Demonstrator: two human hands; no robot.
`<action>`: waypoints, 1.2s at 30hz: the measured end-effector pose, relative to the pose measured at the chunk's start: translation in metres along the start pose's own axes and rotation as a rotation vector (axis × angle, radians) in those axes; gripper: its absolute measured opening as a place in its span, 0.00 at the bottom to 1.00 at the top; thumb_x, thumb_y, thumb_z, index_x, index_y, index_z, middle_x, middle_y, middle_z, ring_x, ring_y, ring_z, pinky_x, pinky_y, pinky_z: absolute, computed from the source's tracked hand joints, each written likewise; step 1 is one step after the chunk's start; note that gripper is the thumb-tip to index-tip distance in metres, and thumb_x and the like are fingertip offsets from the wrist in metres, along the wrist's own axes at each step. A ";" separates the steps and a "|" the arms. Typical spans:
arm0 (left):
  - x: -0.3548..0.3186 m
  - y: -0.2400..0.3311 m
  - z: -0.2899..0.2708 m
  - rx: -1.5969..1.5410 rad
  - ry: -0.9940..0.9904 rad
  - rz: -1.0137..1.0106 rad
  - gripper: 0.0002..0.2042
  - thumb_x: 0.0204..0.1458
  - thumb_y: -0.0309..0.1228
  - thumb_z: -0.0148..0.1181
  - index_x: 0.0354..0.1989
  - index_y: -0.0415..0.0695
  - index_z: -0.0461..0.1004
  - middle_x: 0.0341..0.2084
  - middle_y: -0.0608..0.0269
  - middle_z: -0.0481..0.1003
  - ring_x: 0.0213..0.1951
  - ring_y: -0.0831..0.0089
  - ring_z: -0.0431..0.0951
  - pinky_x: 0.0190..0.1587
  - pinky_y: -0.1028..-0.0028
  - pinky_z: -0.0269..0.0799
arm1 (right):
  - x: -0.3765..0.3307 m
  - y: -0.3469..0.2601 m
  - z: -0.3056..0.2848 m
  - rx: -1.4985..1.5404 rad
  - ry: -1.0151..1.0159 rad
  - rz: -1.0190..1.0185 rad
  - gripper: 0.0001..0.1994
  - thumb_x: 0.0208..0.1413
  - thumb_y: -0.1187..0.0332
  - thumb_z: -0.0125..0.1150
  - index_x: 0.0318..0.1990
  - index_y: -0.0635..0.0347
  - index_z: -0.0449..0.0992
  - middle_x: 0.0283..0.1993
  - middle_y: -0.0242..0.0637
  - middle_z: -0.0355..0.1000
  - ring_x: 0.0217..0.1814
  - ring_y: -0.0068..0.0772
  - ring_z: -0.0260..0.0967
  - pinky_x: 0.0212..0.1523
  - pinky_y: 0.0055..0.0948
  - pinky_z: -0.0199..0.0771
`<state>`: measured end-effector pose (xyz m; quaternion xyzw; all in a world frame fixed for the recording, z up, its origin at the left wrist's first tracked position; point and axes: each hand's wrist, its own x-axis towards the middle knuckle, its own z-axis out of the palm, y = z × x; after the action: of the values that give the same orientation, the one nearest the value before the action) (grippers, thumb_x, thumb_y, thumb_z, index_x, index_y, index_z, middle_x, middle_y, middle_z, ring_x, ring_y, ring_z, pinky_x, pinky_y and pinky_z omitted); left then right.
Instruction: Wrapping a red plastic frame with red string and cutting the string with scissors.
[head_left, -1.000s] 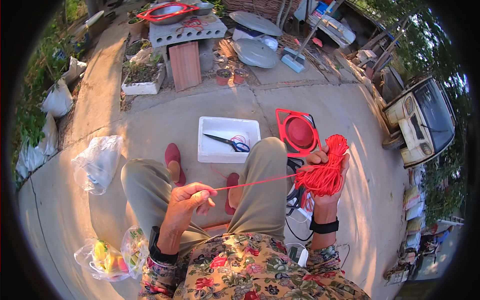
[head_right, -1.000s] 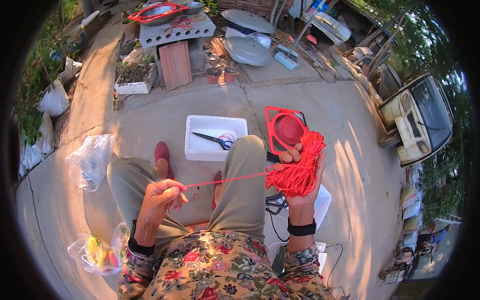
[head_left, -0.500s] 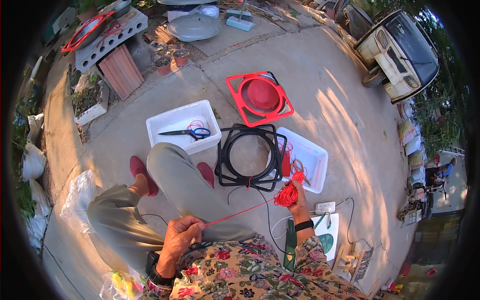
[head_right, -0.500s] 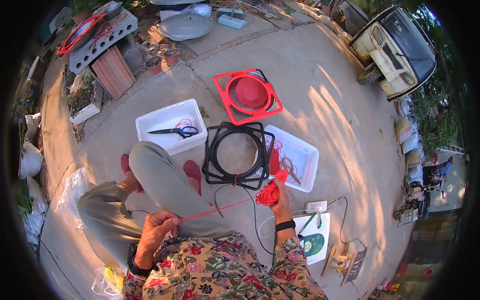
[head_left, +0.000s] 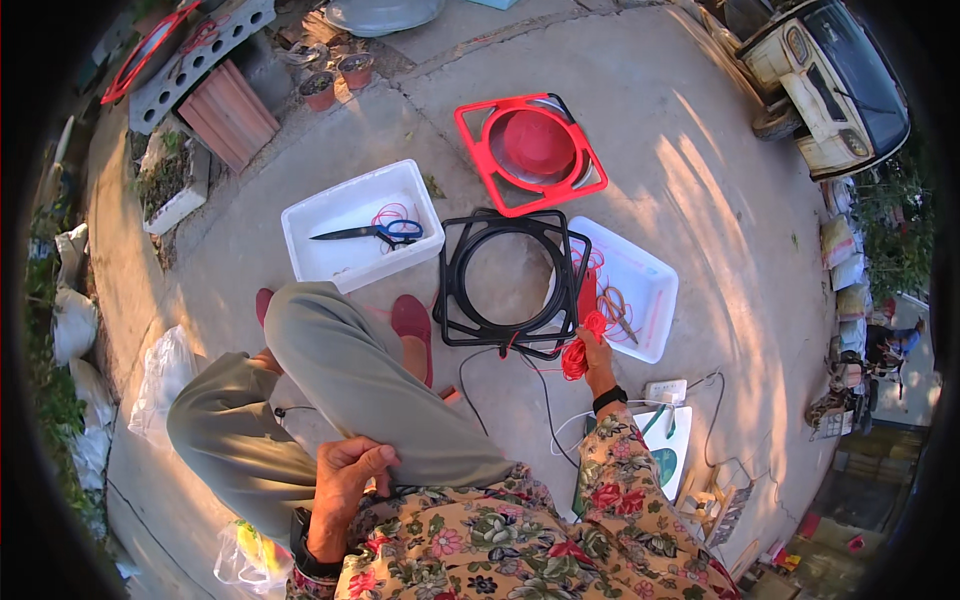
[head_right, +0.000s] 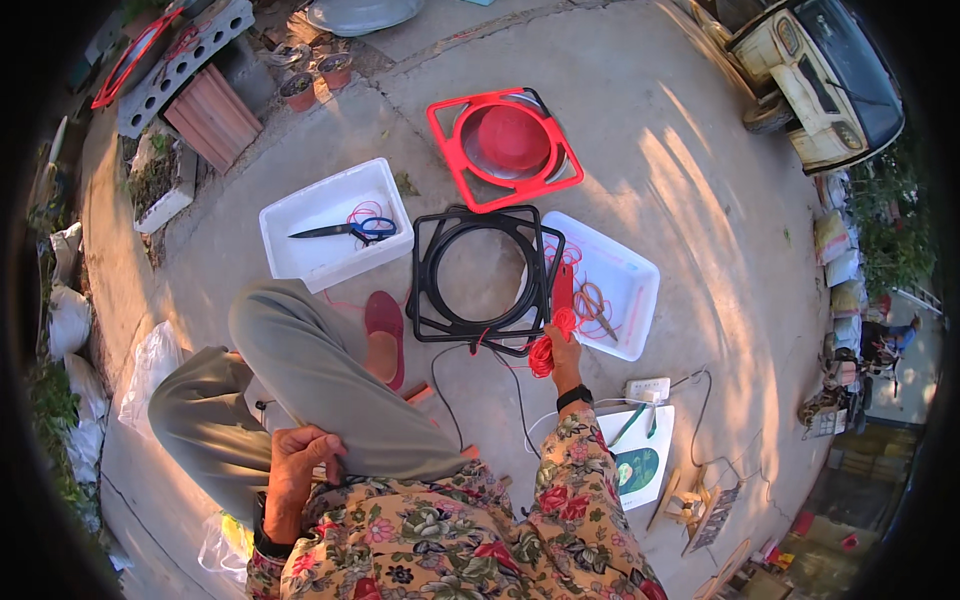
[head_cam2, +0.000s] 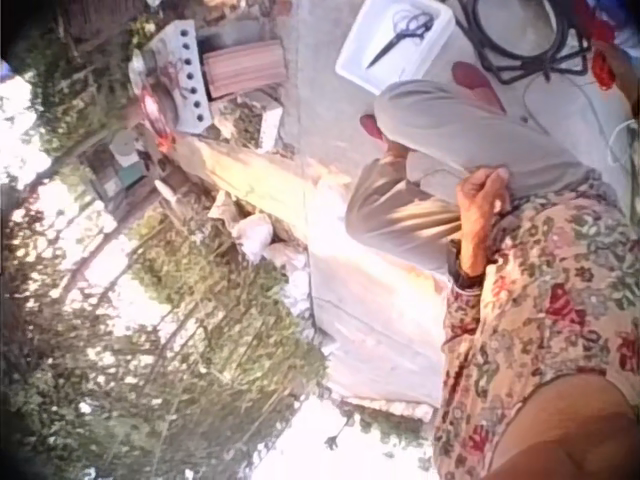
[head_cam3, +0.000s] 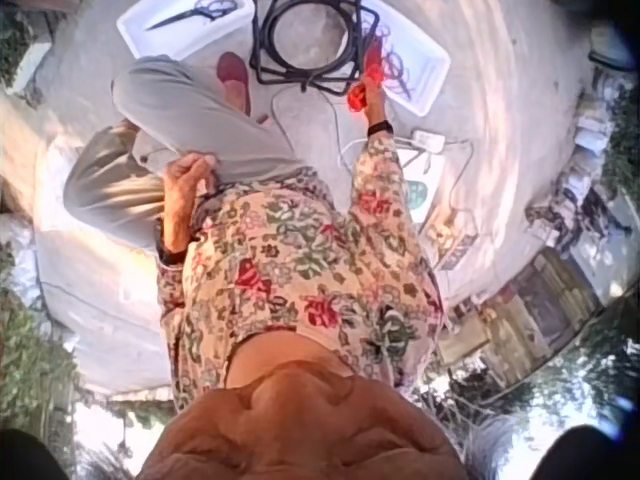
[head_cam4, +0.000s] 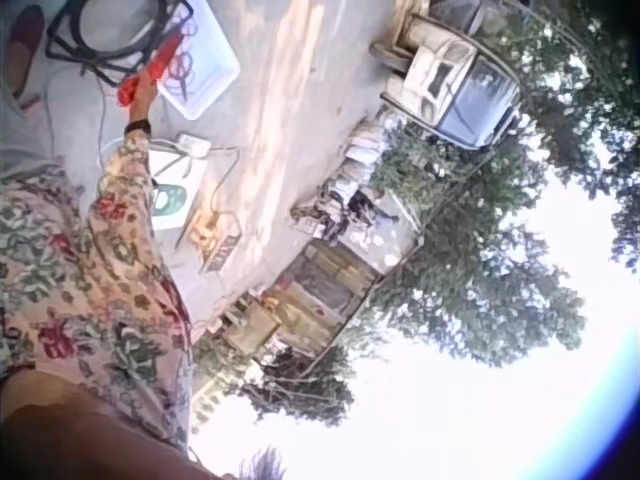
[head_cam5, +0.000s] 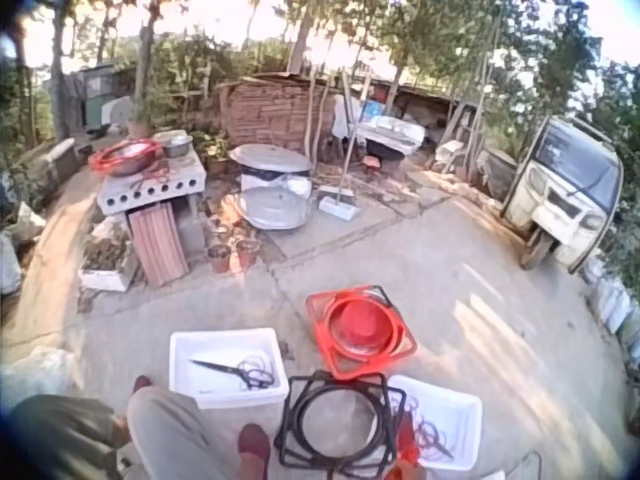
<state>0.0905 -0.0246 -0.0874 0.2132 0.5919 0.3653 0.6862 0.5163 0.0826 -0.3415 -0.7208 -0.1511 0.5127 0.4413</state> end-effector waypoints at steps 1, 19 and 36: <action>-0.001 0.000 -0.001 0.001 0.024 -0.007 0.09 0.51 0.28 0.61 0.24 0.32 0.77 0.15 0.62 0.73 0.14 0.76 0.69 0.20 0.79 0.63 | 0.002 0.000 0.002 -0.035 0.025 -0.008 0.17 0.44 0.66 0.68 0.41 0.61 0.73 0.32 0.29 0.71 0.31 0.23 0.68 0.32 0.25 0.70; -0.001 0.000 0.007 0.060 0.149 -0.025 0.11 0.50 0.28 0.61 0.20 0.33 0.76 0.10 0.62 0.71 0.11 0.77 0.68 0.18 0.79 0.61 | 0.011 0.005 0.012 -0.047 -0.095 -0.080 0.17 0.45 0.66 0.70 0.42 0.60 0.75 0.33 0.28 0.74 0.33 0.21 0.70 0.34 0.23 0.70; -0.004 -0.013 0.002 0.054 0.110 0.079 0.13 0.51 0.30 0.60 0.20 0.33 0.75 0.09 0.62 0.70 0.10 0.76 0.67 0.17 0.79 0.61 | -0.098 -0.089 0.072 -0.131 -0.392 -0.296 0.16 0.48 0.67 0.68 0.43 0.64 0.74 0.34 0.28 0.72 0.32 0.16 0.68 0.34 0.19 0.70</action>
<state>0.0960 -0.0357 -0.0940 0.2345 0.6294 0.3869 0.6318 0.4319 0.1017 -0.2176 -0.6045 -0.3707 0.5616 0.4263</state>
